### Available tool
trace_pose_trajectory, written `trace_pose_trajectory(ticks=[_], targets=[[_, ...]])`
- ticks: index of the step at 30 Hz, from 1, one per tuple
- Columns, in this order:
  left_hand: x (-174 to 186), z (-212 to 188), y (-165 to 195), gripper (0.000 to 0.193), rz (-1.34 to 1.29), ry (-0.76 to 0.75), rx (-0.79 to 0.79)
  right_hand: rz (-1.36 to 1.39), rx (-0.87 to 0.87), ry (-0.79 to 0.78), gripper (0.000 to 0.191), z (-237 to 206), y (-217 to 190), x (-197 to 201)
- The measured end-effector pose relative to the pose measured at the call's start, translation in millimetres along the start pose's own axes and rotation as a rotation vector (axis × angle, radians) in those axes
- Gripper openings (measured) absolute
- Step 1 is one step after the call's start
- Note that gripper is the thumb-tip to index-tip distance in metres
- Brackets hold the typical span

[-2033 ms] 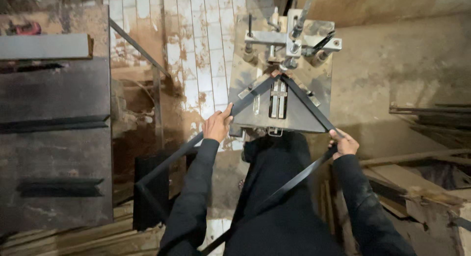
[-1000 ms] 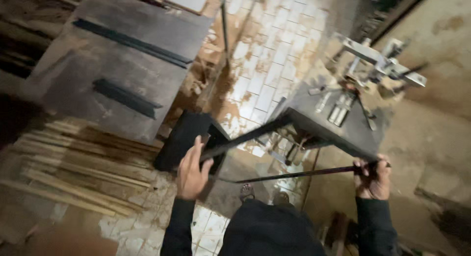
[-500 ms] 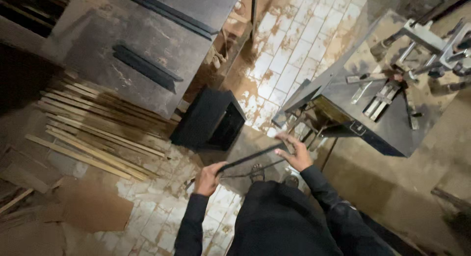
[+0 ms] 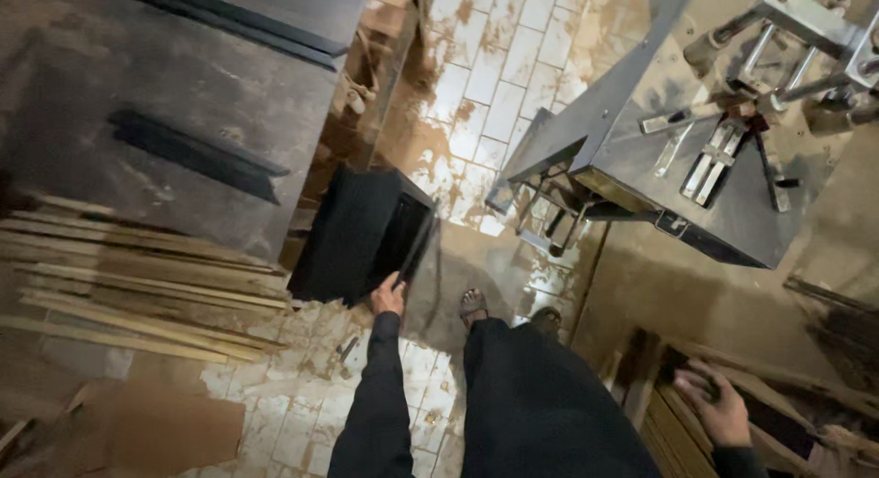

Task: The person carries black picture frame moulding pieces and assembled frames across the workshop, positions each frame corner under a manual corner-joining machine, and stacks the joined frames on a work table.

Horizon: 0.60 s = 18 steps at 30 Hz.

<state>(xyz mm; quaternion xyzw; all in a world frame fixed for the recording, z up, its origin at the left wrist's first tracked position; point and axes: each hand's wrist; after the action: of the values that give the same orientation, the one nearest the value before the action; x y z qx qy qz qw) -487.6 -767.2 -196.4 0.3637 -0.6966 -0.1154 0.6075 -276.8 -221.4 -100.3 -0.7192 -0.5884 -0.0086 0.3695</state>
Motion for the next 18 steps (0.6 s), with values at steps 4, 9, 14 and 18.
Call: trace_pose_trajectory(ticks=[4,9,14,18], targets=[[-8,33,-8,0.035,0.048,0.09,0.025,-0.009,-0.024,0.02,0.055,-17,22,15],[-14,42,-17,0.036,0.067,0.153,0.041,0.052,-0.103,-0.059,0.059,-23,39,27],[-23,24,7,0.044,0.302,0.215,0.04,0.11,-0.053,-0.021,0.055,-24,62,43],[-59,-26,83,0.052,0.282,0.368,-0.236,0.175,0.088,0.004,0.052,-44,92,64]])
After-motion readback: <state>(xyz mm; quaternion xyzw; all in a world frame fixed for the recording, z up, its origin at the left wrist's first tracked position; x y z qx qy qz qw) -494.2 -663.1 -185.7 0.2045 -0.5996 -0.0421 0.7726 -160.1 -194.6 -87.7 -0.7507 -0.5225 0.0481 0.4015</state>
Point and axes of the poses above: each hand's wrist, its own z-axis towards the middle knuckle, its own x-axis out of the back of the hand, y = z × x, and after that the axes turned 9 degrees about z, right-handed
